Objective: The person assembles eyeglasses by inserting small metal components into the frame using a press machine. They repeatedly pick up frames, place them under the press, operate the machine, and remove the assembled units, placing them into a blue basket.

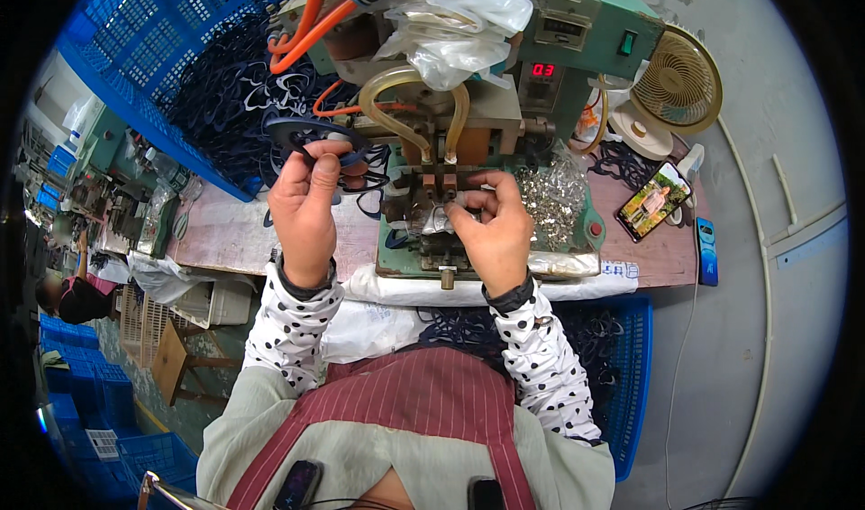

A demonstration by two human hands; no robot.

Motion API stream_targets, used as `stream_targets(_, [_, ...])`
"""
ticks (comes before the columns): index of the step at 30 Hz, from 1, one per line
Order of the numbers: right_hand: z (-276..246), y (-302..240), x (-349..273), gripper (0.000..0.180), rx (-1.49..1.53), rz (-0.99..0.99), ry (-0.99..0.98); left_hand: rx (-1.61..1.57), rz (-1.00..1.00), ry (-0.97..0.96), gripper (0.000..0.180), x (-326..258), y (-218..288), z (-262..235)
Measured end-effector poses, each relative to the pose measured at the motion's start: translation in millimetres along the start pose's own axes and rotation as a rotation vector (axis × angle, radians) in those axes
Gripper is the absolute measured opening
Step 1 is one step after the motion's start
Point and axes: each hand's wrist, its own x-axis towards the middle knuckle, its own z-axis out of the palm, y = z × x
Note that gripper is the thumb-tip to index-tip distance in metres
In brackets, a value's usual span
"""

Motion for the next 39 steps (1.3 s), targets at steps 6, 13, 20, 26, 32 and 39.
stream_targets(6, [4.9,2.9,1.3,0.05,0.073,0.0,0.018,-0.06,-0.028,-0.001,0.016,-0.2,-3.1,-2.3])
stream_targets(13, [-0.2,-2.5,1.0,0.053,-0.014,-0.056,0.021,0.382,0.78,-0.518,0.027,-55.9,-31.4,13.4])
stream_targets(20, [-95.2,64.5,26.0,0.031,-0.44,-0.192,0.374,0.346,0.755,-0.701,0.038,-57.3,-50.5,24.6])
stream_targets(26, [-139.3,82.7,12.1,0.027,-0.682,0.054,0.186,0.386,0.755,-0.66,0.038,-60.1,-50.5,25.3])
stream_targets(32, [-116.9,109.0,13.0,0.023,-1.195,-0.16,0.137,0.377,0.744,-0.652,0.037,-60.8,-48.8,25.7])
stream_targets(39, [-122.6,119.1,22.5,0.014,-0.834,-0.252,0.227,0.639,0.908,-0.501,0.041,-62.8,-61.4,-11.1])
